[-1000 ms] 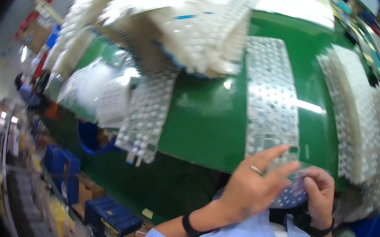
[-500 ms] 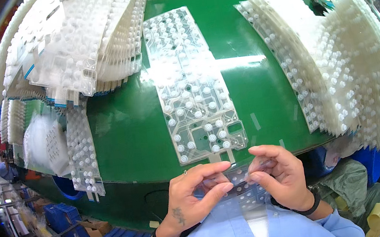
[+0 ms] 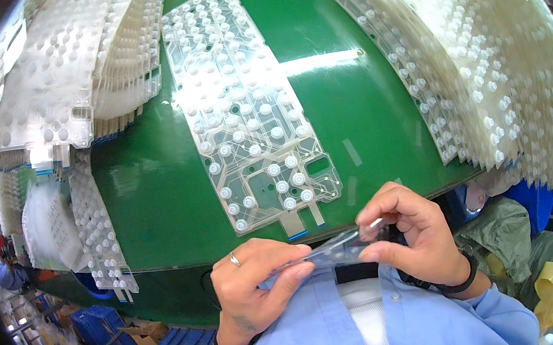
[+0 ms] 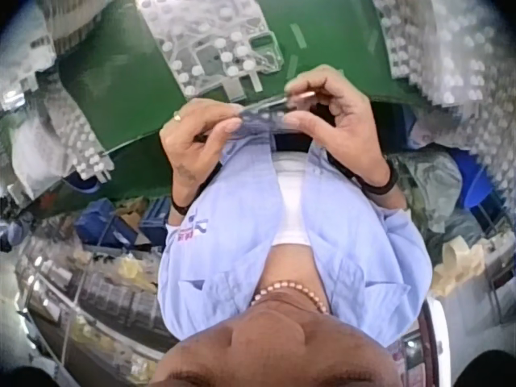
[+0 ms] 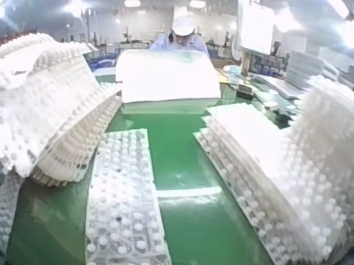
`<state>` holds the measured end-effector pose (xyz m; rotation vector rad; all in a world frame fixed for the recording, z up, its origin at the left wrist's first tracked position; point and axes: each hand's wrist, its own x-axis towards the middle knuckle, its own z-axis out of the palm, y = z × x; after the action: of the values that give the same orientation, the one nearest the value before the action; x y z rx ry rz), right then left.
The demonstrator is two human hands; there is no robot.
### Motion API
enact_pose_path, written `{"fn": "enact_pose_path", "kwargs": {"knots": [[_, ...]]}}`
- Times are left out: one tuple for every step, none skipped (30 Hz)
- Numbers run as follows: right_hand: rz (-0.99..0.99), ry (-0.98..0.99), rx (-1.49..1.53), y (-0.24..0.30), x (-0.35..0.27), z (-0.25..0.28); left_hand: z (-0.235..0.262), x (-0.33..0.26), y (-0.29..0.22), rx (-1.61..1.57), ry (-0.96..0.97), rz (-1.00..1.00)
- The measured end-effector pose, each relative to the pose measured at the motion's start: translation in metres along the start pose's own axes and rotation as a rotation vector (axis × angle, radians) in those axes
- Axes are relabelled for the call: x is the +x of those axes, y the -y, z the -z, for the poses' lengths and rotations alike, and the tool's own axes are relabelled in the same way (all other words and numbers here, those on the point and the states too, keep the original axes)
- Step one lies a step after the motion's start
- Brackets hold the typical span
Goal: Manually assemble contact pads and components on keyboard membrane sheets in a factory setting.
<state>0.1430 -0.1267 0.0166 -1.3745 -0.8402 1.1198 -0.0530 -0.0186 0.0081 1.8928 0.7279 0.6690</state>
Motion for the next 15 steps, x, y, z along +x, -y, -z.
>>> {"fn": "enact_pose_path", "kwargs": {"knots": [[-0.036, -0.043, -0.003, 0.005, 0.001, -0.004, -0.001, -0.001, 0.003, -0.009, -0.031, -0.002], [-0.036, -0.014, -0.055, 0.004, 0.000, -0.003, -0.001, -0.002, 0.004, 0.007, -0.026, -0.031], [-0.037, 0.016, -0.107, 0.003, -0.002, 0.001, 0.000, -0.003, 0.005, 0.022, -0.022, -0.061], [-0.038, 0.045, -0.158, 0.001, -0.003, 0.004, -0.001, -0.004, 0.006, 0.037, -0.018, -0.090], [-0.040, 0.088, -0.197, 0.003, -0.003, 0.007, -0.001, -0.004, 0.006, 0.040, -0.014, -0.102], [-0.042, 0.132, -0.235, 0.005, -0.003, 0.011, -0.001, -0.004, 0.005, 0.043, -0.009, -0.115], [-0.044, 0.176, -0.274, 0.007, -0.002, 0.012, -0.001, -0.004, 0.005, 0.047, -0.005, -0.127], [0.003, 0.155, -0.277, 0.006, -0.002, 0.012, -0.001, -0.004, 0.005, 0.047, -0.006, -0.125], [0.051, 0.135, -0.280, 0.004, -0.001, 0.011, -0.002, -0.003, 0.004, 0.047, -0.006, -0.122], [0.099, 0.114, -0.283, 0.003, 0.000, 0.010, -0.002, -0.003, 0.004, 0.047, -0.007, -0.120], [0.146, 0.026, -0.327, 0.004, 0.001, 0.006, -0.002, -0.003, 0.004, 0.050, -0.008, -0.120], [0.193, -0.062, -0.372, 0.007, 0.002, 0.002, -0.002, -0.003, 0.005, 0.053, -0.009, -0.120], [0.239, -0.150, -0.417, 0.009, 0.002, -0.001, -0.002, -0.002, 0.005, 0.055, -0.010, -0.120], [0.247, -0.124, -0.432, 0.009, 0.001, 0.000, -0.001, -0.003, 0.004, 0.057, -0.013, -0.120], [0.255, -0.097, -0.447, 0.009, 0.000, 0.003, 0.000, -0.004, 0.004, 0.059, -0.015, -0.120]]}}
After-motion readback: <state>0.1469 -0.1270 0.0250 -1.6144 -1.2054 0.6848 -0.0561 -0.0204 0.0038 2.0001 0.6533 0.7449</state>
